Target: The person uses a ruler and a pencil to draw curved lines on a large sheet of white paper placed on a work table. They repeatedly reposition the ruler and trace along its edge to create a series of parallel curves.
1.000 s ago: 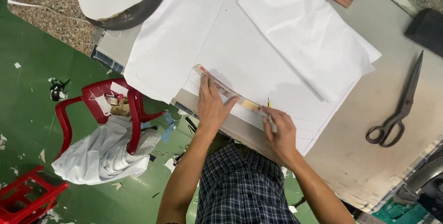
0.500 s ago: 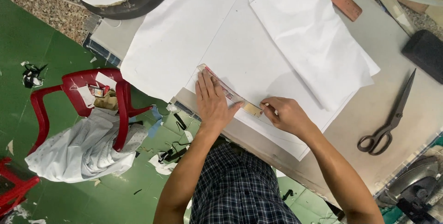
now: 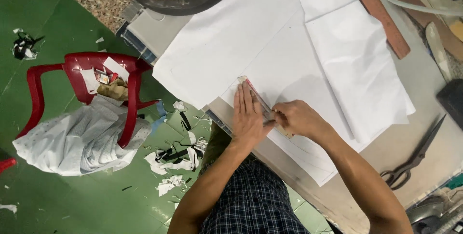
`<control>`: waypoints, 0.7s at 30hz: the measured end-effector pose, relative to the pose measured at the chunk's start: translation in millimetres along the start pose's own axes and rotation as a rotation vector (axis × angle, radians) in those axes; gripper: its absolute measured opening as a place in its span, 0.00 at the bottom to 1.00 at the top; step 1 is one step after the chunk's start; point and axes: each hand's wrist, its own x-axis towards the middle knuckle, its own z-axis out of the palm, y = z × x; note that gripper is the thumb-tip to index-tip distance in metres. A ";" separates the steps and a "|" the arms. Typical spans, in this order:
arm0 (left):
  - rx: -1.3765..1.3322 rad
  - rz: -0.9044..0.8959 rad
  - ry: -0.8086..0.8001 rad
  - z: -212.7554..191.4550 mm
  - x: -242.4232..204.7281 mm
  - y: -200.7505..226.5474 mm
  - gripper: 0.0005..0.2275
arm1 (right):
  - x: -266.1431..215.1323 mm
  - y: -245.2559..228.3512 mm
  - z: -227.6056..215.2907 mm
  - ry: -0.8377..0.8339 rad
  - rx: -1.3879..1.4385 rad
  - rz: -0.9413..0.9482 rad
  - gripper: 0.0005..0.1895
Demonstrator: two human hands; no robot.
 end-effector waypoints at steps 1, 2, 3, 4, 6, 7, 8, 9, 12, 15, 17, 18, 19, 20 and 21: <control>-0.004 -0.014 0.004 1.5 0.9 -1.2 0.49 | 23.3 -6.5 -6.2 -0.012 -0.003 -0.009 0.04; 0.057 -0.013 0.000 3.4 1.9 -2.0 0.51 | 46.4 -12.9 -12.0 0.049 0.004 -0.095 0.03; 0.117 -0.014 -0.006 5.8 2.3 -1.6 0.53 | 68.1 -19.3 -17.2 0.108 0.013 -0.179 0.02; 0.112 -0.028 -0.004 8.2 2.2 -3.0 0.53 | 90.8 -27.7 -25.7 0.094 0.012 -0.187 0.02; 0.246 0.018 0.182 12.1 2.8 -5.1 0.56 | 135.2 -45.8 -42.6 0.329 0.027 -0.319 0.02; 0.245 0.010 0.184 11.5 2.9 -5.7 0.56 | 139.8 -49.9 -44.7 0.324 0.027 -0.325 0.02; 0.279 0.014 0.196 11.0 2.9 -5.7 0.56 | 143.9 -53.8 -47.1 0.375 0.106 -0.351 0.04; 0.311 0.019 0.208 10.8 3.2 -5.0 0.55 | 147.2 -57.3 -50.1 0.426 0.183 -0.376 0.07; 0.293 -0.002 0.102 8.4 5.2 -3.6 0.51 | 133.5 -48.4 -45.9 0.304 0.258 -0.267 0.06; 0.214 0.023 0.088 8.4 5.5 -7.1 0.46 | 120.4 -33.5 -43.6 0.216 0.297 -0.195 0.08; 0.223 0.021 0.096 15.6 7.4 -7.7 0.47 | 119.9 -32.7 -46.7 0.195 0.280 -0.193 0.07; 0.232 0.017 0.104 19.2 8.0 -8.0 0.48 | 119.3 -32.2 -48.0 0.174 0.264 -0.192 0.06; 0.233 0.019 0.102 19.0 8.1 -7.6 0.48 | 119.3 -31.1 -48.4 0.176 0.265 -0.191 0.06; 0.216 0.019 0.104 18.7 8.0 -7.4 0.48 | 119.4 -30.1 -48.7 0.166 0.230 -0.197 0.06; 0.199 0.018 0.106 18.3 7.7 -7.4 0.49 | 119.7 -29.4 -48.7 0.155 0.194 -0.204 0.05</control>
